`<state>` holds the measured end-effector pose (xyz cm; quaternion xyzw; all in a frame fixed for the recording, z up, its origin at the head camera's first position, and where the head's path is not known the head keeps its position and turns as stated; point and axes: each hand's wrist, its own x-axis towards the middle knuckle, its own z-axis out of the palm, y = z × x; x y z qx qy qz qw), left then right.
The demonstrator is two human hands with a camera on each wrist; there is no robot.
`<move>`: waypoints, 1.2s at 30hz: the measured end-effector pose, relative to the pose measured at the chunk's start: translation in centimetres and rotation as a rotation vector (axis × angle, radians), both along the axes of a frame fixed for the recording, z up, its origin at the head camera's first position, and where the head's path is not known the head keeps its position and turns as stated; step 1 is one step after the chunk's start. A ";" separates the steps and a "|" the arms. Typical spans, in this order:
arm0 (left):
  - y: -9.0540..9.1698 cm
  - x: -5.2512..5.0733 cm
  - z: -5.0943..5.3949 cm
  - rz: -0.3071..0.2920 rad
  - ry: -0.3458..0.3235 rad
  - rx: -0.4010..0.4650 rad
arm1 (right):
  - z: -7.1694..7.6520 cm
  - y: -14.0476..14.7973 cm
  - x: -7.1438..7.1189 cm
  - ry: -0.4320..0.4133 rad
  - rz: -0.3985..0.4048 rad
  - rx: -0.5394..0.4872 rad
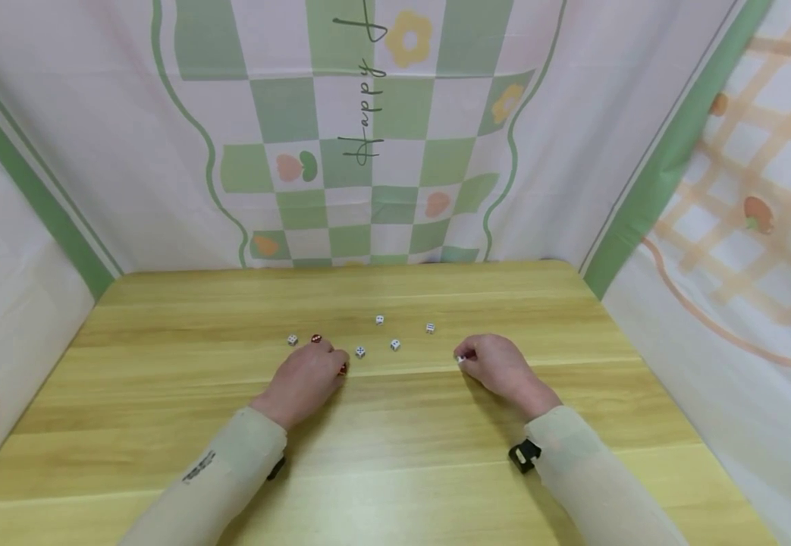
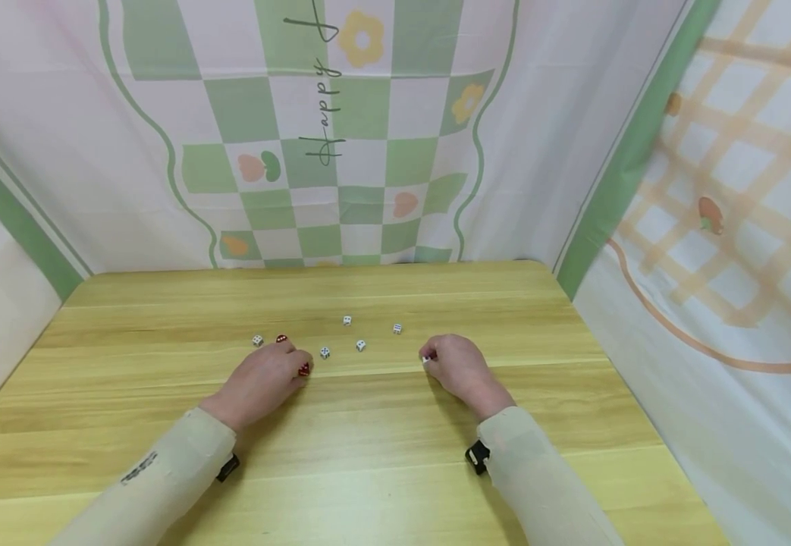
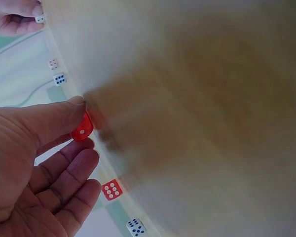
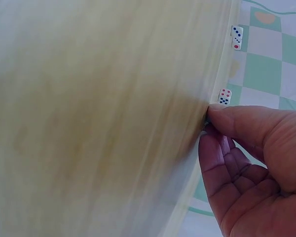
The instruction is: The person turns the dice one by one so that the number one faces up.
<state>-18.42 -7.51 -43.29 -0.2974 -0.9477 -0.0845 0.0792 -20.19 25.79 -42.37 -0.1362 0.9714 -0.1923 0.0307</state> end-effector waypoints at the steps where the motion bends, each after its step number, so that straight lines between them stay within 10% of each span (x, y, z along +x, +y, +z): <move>1: 0.0 0.0 0.0 0.000 0.000 0.002 | 0.0 0.0 0.0 -0.001 -0.004 -0.001; 21: 0.2 0.1 0.1 0.014 -0.043 0.009 | 0.3 -0.2 0.1 0.005 0.013 -0.002; 36: -0.6 0.1 0.5 0.037 -0.093 0.207 | 0.3 -0.3 -0.1 -0.009 0.013 0.006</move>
